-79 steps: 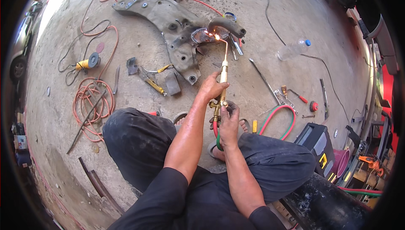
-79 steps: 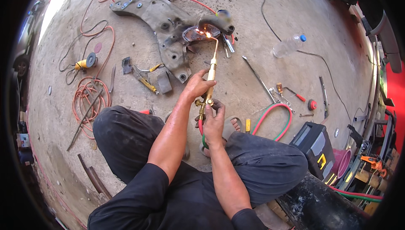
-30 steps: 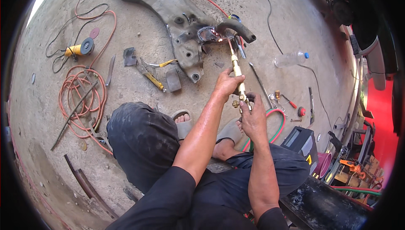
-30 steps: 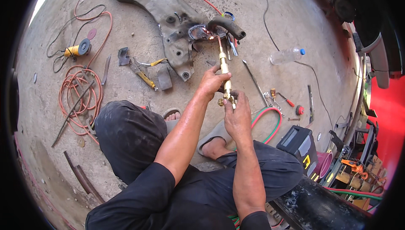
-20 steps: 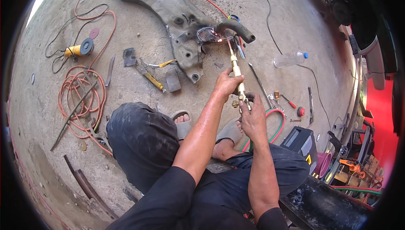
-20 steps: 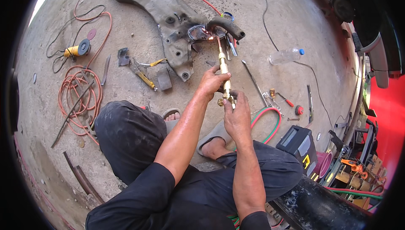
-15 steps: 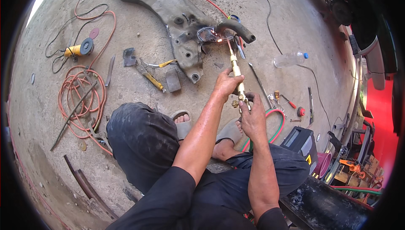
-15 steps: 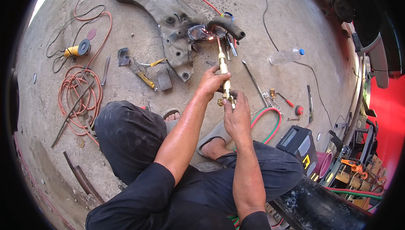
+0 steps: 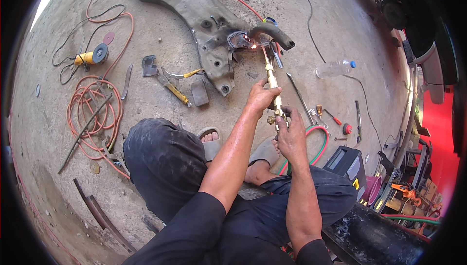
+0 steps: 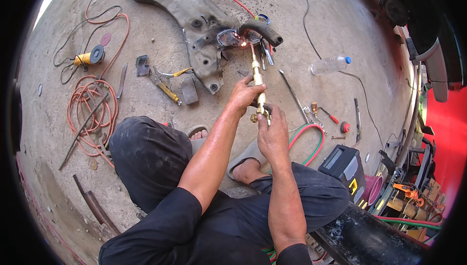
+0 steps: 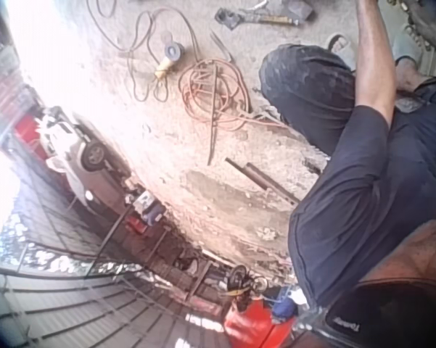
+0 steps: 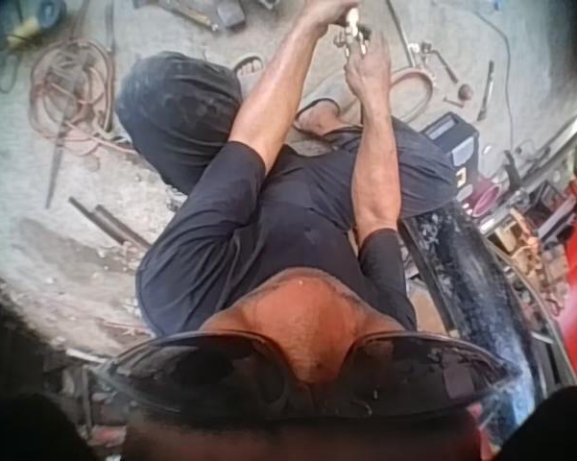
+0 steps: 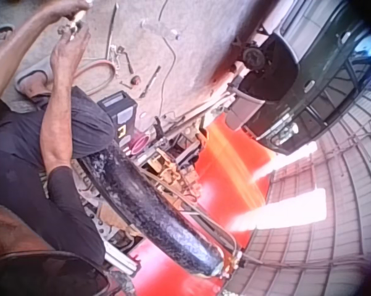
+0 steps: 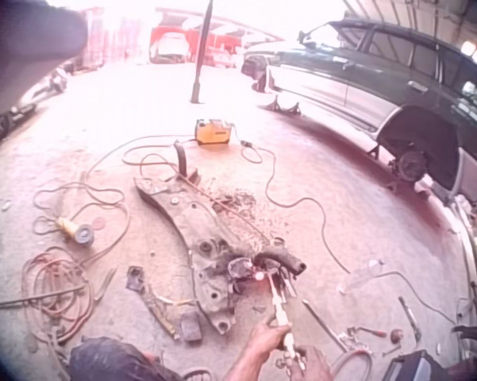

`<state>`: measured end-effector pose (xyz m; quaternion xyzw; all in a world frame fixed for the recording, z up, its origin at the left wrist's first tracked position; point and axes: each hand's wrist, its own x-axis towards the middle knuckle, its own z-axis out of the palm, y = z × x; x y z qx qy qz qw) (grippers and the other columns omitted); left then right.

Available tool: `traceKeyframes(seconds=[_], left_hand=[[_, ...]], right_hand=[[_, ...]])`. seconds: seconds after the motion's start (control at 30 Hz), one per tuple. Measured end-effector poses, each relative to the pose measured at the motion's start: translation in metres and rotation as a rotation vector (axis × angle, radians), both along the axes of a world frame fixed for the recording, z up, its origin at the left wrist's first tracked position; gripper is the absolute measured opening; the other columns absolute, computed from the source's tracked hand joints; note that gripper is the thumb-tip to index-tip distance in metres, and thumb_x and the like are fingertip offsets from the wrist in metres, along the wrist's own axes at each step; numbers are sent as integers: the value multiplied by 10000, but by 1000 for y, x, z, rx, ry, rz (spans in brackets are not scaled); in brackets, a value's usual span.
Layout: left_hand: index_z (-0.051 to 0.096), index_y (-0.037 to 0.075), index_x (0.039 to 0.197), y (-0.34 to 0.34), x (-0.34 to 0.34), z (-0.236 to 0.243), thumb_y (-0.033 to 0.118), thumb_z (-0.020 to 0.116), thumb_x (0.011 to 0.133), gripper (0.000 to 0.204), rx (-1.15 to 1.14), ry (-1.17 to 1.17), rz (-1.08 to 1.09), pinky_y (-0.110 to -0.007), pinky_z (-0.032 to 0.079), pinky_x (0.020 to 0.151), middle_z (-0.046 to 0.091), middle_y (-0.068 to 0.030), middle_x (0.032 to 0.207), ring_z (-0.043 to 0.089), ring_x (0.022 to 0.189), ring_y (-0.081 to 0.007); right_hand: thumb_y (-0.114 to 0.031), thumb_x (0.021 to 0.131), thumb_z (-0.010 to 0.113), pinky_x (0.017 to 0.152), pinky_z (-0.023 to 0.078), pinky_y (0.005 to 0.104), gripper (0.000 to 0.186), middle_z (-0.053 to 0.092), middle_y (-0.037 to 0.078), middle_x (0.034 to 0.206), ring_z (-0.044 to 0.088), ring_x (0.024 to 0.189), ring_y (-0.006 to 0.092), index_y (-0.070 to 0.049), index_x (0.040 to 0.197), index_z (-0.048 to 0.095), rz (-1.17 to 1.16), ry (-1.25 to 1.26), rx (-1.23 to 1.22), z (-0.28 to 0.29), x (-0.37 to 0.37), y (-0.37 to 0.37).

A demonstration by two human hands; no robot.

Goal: The person heats a metal frame with a torch, pries a piece on the frame using locking pliers, and applies the torch flame to cut the metal part.

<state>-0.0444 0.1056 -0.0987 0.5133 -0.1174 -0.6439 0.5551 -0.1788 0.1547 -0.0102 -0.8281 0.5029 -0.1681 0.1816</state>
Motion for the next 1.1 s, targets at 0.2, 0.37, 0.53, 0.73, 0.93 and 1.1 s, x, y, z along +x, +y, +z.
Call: traceKeyframes(seconds=[0.2, 0.37, 0.53, 0.73, 0.93, 1.1], left_hand=[[465, -49, 1426, 0, 1, -2, 135, 753, 824, 693, 0, -35, 20, -345, 550, 560, 693, -139, 837, 682, 676, -208], [457, -38, 1437, 2, 1, -1, 130, 754, 837, 690, 11, -22, 10, -340, 541, 544, 691, -127, 850, 672, 678, -196], [460, -26, 1437, 3, 1, 2, 123, 756, 847, 677, 6, -9, 8, -332, 533, 515, 686, -105, 853, 659, 667, -180], [462, -28, 1433, 2, 2, -1, 123, 758, 847, 674, 1, -2, 2, -333, 532, 509, 687, -108, 854, 658, 661, -179], [462, -27, 1435, 1, 1, -6, 122, 761, 844, 680, 4, -16, 9, -338, 544, 522, 685, -106, 854, 666, 677, -183], [460, -20, 1443, 1, 2, -6, 121, 760, 841, 687, 8, -30, 8, -342, 550, 535, 686, -107, 876, 670, 702, -186]], right_hand=[[-180, 1035, 501, 892, 488, 423, 305, 600, 191, 1114, 635, 996, 320, -33, 1276, 617, -200, -44, 315, 23, 16, 7], [-190, 1042, 486, 877, 496, 412, 321, 599, 186, 1118, 638, 976, 312, -41, 1288, 629, -194, -25, 306, 21, 15, 6], [-190, 1044, 485, 845, 515, 400, 330, 592, 182, 1133, 645, 946, 294, -46, 1307, 624, -177, -1, 306, 18, 12, 6], [-198, 1034, 516, 923, 485, 416, 354, 588, 220, 1151, 636, 1037, 353, -18, 1325, 608, -227, -84, 403, 21, 18, 6], [-165, 1007, 558, 930, 481, 433, 324, 587, 224, 1148, 626, 1048, 372, -11, 1288, 608, -198, -25, 375, 26, 20, 5], [-151, 972, 609, 942, 471, 457, 308, 591, 231, 1155, 608, 1074, 404, -22, 1251, 597, -178, -26, 298, 25, 20, 7]])
